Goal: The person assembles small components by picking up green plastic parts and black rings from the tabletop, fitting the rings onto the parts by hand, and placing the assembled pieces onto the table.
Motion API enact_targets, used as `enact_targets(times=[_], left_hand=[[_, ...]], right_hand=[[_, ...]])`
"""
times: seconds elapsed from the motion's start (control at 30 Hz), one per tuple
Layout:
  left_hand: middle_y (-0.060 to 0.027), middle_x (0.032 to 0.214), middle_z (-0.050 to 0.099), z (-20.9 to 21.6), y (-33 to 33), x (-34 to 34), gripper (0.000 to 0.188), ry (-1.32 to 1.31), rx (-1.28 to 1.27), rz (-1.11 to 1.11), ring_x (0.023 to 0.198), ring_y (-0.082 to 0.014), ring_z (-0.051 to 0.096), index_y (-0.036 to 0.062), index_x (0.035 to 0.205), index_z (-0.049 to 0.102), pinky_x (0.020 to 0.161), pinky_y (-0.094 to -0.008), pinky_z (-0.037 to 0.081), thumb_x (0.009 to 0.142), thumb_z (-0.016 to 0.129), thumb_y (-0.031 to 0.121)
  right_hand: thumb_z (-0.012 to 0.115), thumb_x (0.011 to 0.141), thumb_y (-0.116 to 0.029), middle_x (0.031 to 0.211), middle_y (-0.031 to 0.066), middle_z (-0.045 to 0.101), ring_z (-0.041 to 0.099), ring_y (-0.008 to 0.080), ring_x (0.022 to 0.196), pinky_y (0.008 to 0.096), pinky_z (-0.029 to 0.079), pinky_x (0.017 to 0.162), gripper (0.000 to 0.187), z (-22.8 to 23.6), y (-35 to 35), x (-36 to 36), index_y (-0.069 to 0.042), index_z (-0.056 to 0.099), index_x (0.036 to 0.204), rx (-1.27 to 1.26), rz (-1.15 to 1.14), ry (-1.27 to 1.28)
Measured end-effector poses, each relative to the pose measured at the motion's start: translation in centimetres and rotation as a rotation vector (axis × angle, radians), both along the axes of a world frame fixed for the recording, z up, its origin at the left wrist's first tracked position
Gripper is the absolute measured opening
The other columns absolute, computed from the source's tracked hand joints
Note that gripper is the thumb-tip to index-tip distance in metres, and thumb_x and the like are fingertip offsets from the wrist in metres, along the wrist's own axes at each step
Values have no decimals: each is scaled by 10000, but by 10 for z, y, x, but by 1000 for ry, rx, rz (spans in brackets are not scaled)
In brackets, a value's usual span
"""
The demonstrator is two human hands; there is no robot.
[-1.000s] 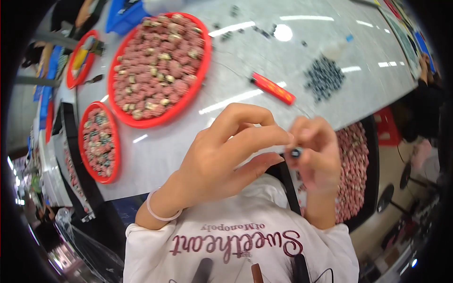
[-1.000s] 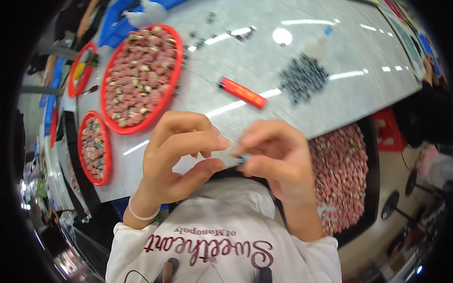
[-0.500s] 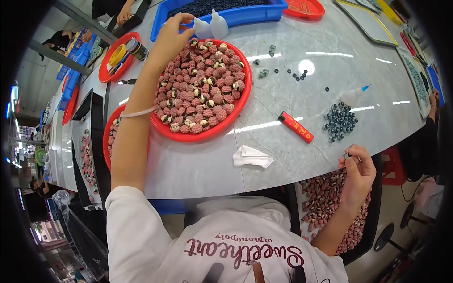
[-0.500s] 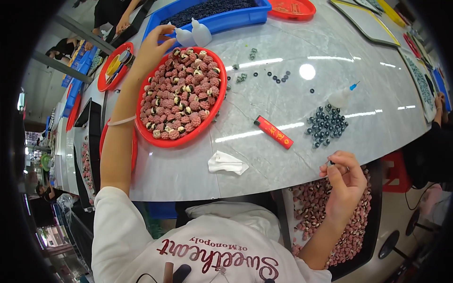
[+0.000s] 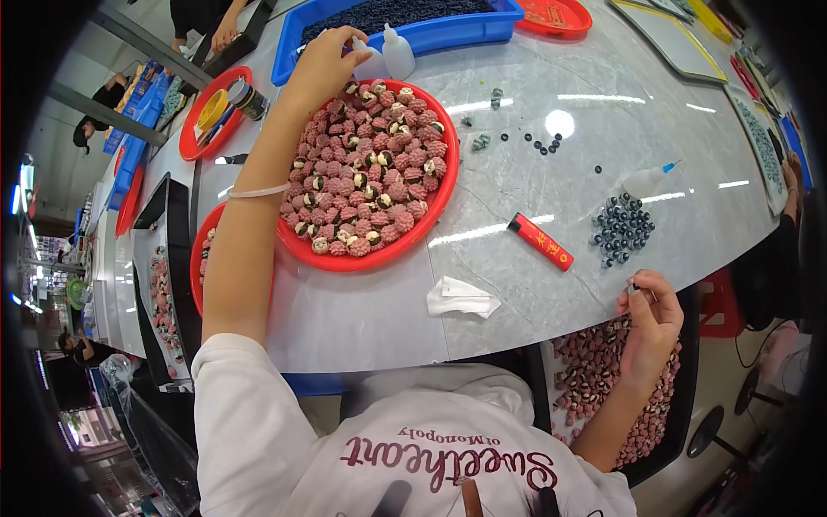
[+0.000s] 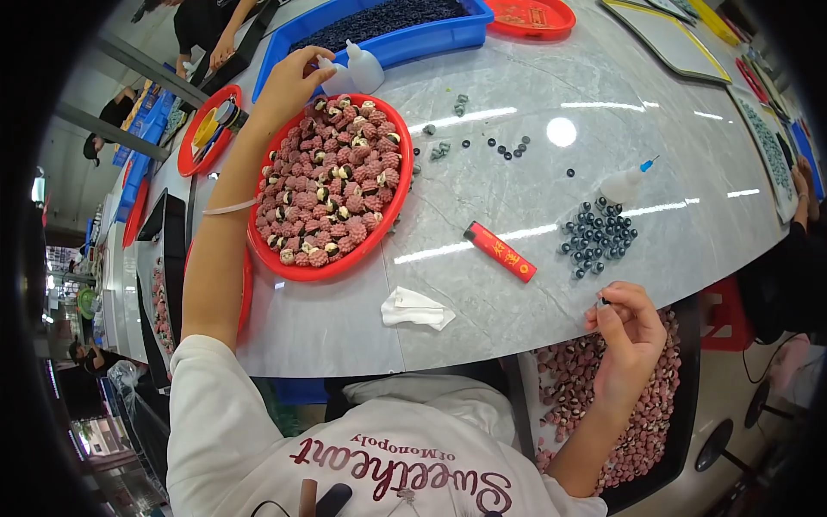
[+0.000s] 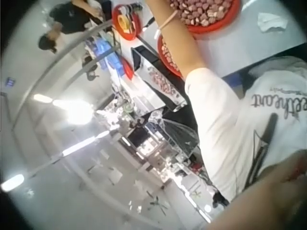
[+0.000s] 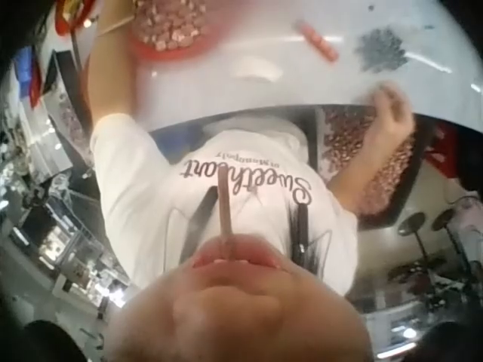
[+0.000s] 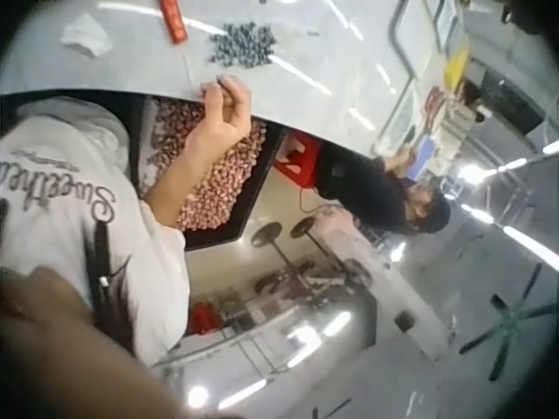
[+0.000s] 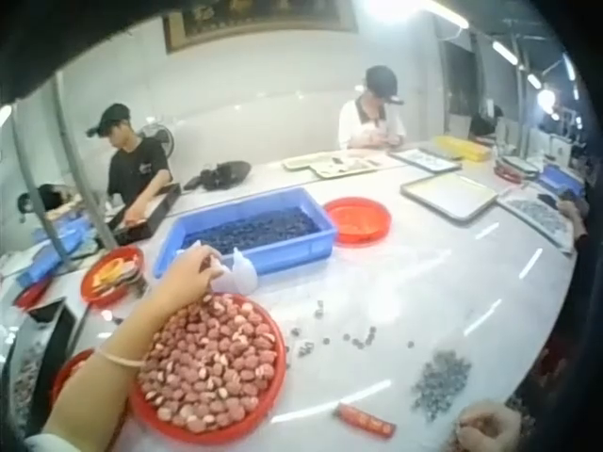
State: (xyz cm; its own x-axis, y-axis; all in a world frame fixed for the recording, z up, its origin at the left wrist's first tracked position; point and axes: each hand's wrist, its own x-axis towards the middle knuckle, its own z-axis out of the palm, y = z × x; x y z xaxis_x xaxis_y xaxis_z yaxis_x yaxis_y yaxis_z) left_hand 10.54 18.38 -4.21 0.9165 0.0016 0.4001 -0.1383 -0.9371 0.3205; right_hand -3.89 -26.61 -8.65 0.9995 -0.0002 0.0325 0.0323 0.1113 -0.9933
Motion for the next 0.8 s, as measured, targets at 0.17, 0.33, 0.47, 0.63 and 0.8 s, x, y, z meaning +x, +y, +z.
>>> enact_targets(times=[0.17, 0.33, 0.47, 0.63, 0.8], left_hand=[[-121, 935, 586, -4, -10, 0, 331, -13, -207, 3, 830, -220, 573, 41, 1030, 573, 754, -318, 452, 782, 624, 255], [-124, 966, 601, -5, 17, 8, 383, 14, -112, -62, 894, -202, 580, 40, 1062, 552, 757, -295, 453, 763, 649, 258], [-104, 1004, 594, 24, -1, -20, 399, -54, -49, 81, 884, -189, 578, 64, 1102, 538, 750, -297, 444, 789, 619, 298], [-64, 1022, 592, 42, -46, -55, 326, -41, -107, 18, 926, -165, 565, 79, 1078, 563, 761, -283, 437, 819, 591, 276], [-36, 987, 591, 50, -66, -99, 239, 94, -324, -53, 891, -119, 562, 49, 1039, 575, 772, -237, 432, 849, 567, 194]], right_hand=[[556, 772, 35, 956, 80, 530, 528, 134, 720, 239, 436, 628, 150, -2, -10, 0, 28, 572, 921, -16, -53, -9], [581, 763, 49, 871, 53, 569, 567, 131, 744, 228, 452, 669, 173, -9, -17, 13, 35, 567, 935, -155, -189, -17], [613, 753, 26, 822, 11, 583, 527, 66, 745, 204, 422, 657, 140, -6, -24, 22, 19, 587, 891, -520, -230, -137], [613, 709, 61, 813, 27, 593, 540, 81, 740, 209, 428, 659, 138, -3, -15, 31, 36, 585, 841, -702, -173, -245], [602, 714, 72, 827, 51, 600, 574, 99, 731, 213, 461, 677, 133, 6, -17, 39, 36, 591, 842, -590, -165, -271]])
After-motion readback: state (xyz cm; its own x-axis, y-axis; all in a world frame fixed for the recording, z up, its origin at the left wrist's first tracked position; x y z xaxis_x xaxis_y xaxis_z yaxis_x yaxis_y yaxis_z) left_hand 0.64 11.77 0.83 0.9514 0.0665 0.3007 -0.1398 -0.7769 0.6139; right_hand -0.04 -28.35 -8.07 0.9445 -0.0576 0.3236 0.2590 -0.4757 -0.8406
